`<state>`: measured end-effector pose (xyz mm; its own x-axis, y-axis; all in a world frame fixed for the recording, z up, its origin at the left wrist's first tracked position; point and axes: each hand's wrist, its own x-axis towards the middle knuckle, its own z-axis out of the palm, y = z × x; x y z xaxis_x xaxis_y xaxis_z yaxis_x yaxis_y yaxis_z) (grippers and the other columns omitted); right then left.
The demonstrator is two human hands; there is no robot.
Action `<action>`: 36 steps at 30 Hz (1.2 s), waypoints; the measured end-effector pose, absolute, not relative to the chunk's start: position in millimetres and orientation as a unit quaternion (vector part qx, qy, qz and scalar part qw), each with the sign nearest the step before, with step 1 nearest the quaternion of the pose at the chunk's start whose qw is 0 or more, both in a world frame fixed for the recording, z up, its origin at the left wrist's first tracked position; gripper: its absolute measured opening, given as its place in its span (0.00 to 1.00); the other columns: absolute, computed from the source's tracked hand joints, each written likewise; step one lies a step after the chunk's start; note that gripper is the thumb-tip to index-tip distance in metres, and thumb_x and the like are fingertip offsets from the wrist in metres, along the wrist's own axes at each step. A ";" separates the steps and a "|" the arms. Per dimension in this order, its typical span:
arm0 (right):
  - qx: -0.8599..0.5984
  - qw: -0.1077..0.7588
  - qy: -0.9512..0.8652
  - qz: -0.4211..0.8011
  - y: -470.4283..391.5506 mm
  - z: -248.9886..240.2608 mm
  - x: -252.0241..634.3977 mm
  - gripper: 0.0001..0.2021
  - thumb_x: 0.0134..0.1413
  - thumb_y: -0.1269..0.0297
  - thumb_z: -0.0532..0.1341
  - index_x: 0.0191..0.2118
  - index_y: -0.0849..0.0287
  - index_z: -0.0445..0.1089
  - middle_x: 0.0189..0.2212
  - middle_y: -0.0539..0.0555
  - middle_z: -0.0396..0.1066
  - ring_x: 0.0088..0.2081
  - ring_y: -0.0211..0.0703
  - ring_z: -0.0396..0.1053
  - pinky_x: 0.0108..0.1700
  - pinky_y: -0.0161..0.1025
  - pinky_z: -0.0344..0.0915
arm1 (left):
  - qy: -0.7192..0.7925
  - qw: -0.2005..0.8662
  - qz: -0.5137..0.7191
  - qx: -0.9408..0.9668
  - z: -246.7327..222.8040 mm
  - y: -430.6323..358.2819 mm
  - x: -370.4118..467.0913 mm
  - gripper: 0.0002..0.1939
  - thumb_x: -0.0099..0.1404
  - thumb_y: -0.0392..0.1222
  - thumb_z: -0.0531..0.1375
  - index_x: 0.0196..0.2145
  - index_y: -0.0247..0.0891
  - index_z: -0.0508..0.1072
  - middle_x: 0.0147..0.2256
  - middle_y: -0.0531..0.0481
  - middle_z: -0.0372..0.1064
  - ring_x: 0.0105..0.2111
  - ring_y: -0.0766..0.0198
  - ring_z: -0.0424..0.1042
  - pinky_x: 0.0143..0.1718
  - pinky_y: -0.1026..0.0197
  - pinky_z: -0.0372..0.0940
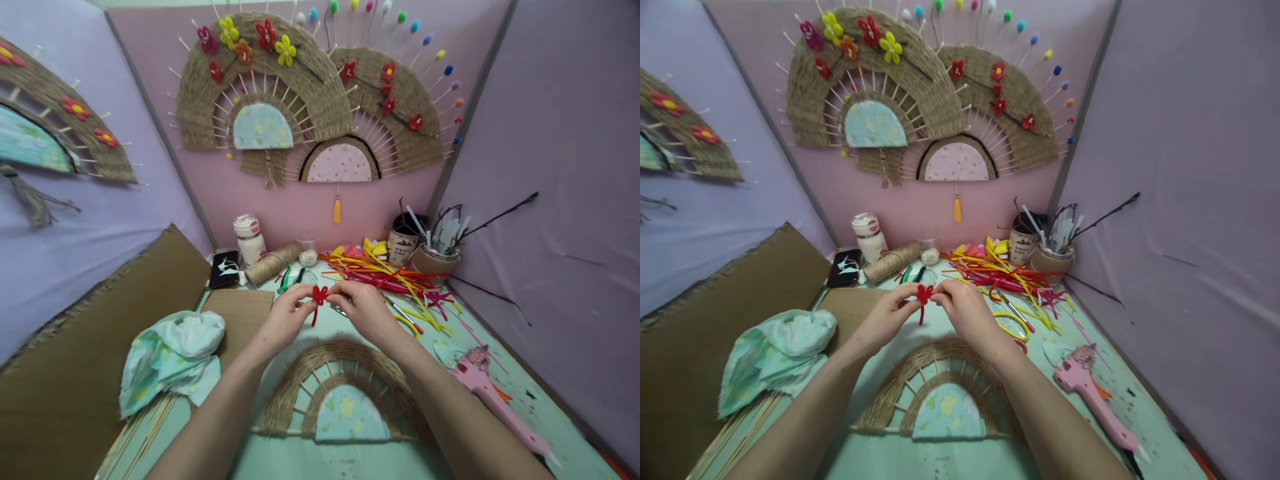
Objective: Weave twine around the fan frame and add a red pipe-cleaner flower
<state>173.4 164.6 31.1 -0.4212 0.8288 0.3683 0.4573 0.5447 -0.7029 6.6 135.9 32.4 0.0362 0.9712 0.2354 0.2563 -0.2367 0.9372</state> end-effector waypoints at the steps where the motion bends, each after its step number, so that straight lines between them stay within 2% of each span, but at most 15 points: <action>1: -0.399 0.363 -0.796 0.275 164.5 31.2 173.2 0.07 0.54 0.66 0.58 0.29 0.59 0.71 0.25 0.50 0.72 0.26 0.37 0.66 0.30 0.33 0.58 | 0.497 0.379 0.488 0.609 32.1 136.0 6.8 0.05 0.54 0.35 0.62 0.27 0.42 0.78 0.35 0.49 0.72 0.40 0.59 0.66 0.45 0.62 0.59; 6: -0.403 0.415 -0.706 0.408 164.2 29.9 170.2 0.08 0.53 0.61 0.57 0.33 0.60 0.70 0.26 0.50 0.69 0.27 0.36 0.64 0.29 0.33 0.59 | 0.509 0.399 0.558 0.520 28.0 137.8 8.1 0.03 0.52 0.37 0.64 0.27 0.39 0.78 0.33 0.49 0.73 0.37 0.61 0.67 0.38 0.65 0.60; 10: -0.380 0.390 -0.641 0.540 160.5 32.3 165.2 0.10 0.49 0.58 0.59 0.28 0.61 0.67 0.19 0.46 0.61 0.21 0.32 0.57 0.24 0.31 0.55 | 0.505 0.364 0.574 0.532 25.1 137.1 11.4 0.03 0.53 0.38 0.64 0.27 0.39 0.79 0.33 0.49 0.73 0.36 0.62 0.68 0.38 0.65 0.60; 13: -0.373 0.391 -0.593 0.597 158.0 33.3 161.8 0.11 0.46 0.58 0.61 0.24 0.61 0.64 0.17 0.44 0.56 0.19 0.30 0.53 0.22 0.31 0.50 | 0.502 0.338 0.574 0.552 25.2 134.8 14.6 0.03 0.54 0.38 0.63 0.27 0.40 0.79 0.32 0.49 0.73 0.36 0.62 0.68 0.39 0.65 0.61; 20: -0.362 0.384 -0.533 0.661 157.3 33.0 161.5 0.13 0.43 0.57 0.62 0.23 0.61 0.62 0.19 0.45 0.58 0.20 0.29 0.51 0.22 0.31 0.48 | 0.491 0.335 0.604 0.531 27.1 132.4 16.4 0.06 0.51 0.31 0.65 0.24 0.42 0.79 0.32 0.48 0.72 0.37 0.61 0.68 0.45 0.63 0.59; 26: -0.387 0.373 -0.568 0.624 156.9 36.5 165.5 0.14 0.44 0.57 0.61 0.21 0.60 0.59 0.17 0.44 0.56 0.19 0.29 0.50 0.22 0.31 0.48 | 0.475 0.300 0.554 0.615 28.4 132.8 12.3 0.07 0.54 0.33 0.63 0.28 0.44 0.79 0.35 0.47 0.72 0.40 0.58 0.67 0.48 0.61 0.58; 31: -0.414 0.355 -0.638 0.543 158.3 39.2 170.5 0.12 0.47 0.60 0.58 0.21 0.60 0.59 0.16 0.44 0.55 0.19 0.31 0.51 0.22 0.31 0.49 | 0.467 0.262 0.495 0.684 31.7 130.2 11.8 0.07 0.59 0.37 0.59 0.31 0.43 0.77 0.36 0.47 0.72 0.39 0.58 0.68 0.45 0.60 0.59; 36: -0.416 0.298 -0.671 0.537 160.0 41.4 178.9 0.09 0.47 0.61 0.56 0.22 0.60 0.61 0.17 0.44 0.55 0.20 0.31 0.51 0.21 0.30 0.50 | 0.447 0.268 0.450 0.725 34.4 128.3 10.8 0.08 0.61 0.38 0.56 0.31 0.43 0.77 0.34 0.48 0.72 0.36 0.59 0.68 0.42 0.61 0.60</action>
<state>178.9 160.0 41.4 -0.4757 0.8784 -0.0465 0.2383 0.0778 -0.9681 10.8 128.3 34.4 0.1951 0.8900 0.4122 0.4078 -0.4558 0.7912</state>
